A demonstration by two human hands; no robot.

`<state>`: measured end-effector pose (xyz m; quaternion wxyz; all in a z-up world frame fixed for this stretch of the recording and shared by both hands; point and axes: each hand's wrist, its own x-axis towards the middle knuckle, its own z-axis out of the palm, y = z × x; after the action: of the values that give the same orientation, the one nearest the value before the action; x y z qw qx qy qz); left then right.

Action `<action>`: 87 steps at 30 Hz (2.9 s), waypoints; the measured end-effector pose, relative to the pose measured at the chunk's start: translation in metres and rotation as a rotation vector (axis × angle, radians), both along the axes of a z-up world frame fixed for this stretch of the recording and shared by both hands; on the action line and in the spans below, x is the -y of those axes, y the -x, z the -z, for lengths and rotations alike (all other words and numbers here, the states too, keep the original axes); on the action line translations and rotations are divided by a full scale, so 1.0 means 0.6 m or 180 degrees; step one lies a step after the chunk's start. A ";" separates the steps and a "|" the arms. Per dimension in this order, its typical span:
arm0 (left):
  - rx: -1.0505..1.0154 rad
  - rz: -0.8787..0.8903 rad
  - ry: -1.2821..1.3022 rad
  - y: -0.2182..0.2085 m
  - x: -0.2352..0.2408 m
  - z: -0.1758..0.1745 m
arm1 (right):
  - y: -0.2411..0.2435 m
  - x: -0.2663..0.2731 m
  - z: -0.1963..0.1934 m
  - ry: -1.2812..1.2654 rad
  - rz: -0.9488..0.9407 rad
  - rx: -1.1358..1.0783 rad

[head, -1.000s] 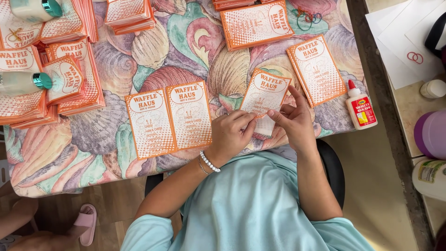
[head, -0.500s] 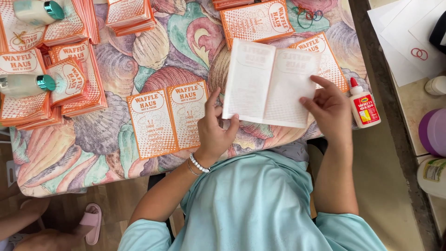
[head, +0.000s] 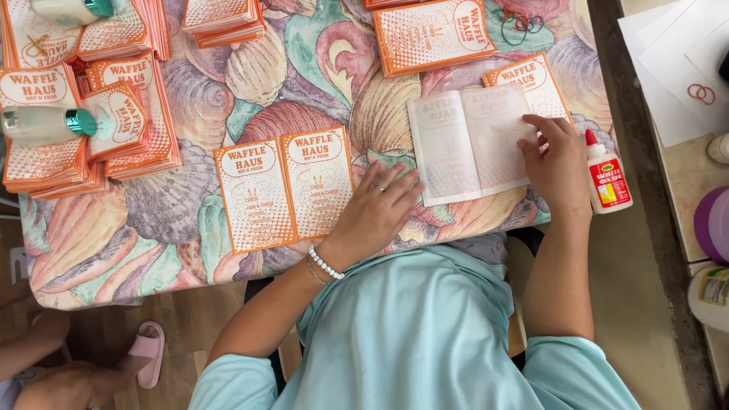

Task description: Applying glue to paper bag templates and folding them to assemble the bags.

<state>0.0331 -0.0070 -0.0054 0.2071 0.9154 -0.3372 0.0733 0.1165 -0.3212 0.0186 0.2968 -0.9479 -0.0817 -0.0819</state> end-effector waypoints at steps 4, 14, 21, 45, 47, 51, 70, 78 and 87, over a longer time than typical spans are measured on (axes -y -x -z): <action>-0.0095 0.0231 -0.0199 0.003 0.011 0.015 | 0.005 -0.002 0.004 -0.0019 0.0109 -0.0047; 0.0285 0.0141 -0.0498 0.010 -0.018 -0.025 | 0.035 0.027 -0.022 0.0085 0.0010 0.0293; 0.0349 0.0136 -0.0481 0.033 -0.047 -0.033 | 0.120 0.091 -0.059 0.0953 0.1023 -0.0917; 0.0156 0.0226 -0.0240 0.035 -0.054 -0.016 | 0.183 -0.010 -0.036 -0.2099 0.0541 0.1209; 0.0211 0.0209 -0.0271 0.038 -0.051 -0.014 | 0.178 -0.047 -0.026 -0.1755 0.0405 0.0992; -0.0114 0.0170 -0.0154 0.041 -0.047 0.001 | 0.149 -0.119 -0.020 -0.1532 -0.0410 0.0816; -0.0422 0.0325 -0.0305 0.041 -0.060 -0.029 | 0.203 -0.147 0.007 -0.1361 -0.0494 0.1095; -0.0343 0.0423 -0.0289 0.043 -0.059 -0.024 | 0.202 -0.142 0.072 -0.1637 -0.0251 0.0817; -0.0597 0.0578 -0.0687 0.044 -0.067 -0.066 | 0.192 -0.148 0.072 -0.1626 -0.0278 0.0733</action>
<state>0.0064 0.0330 0.0342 0.1439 0.9009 -0.4037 -0.0682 0.0011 -0.2321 -0.0245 0.5182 -0.8224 -0.1323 -0.1941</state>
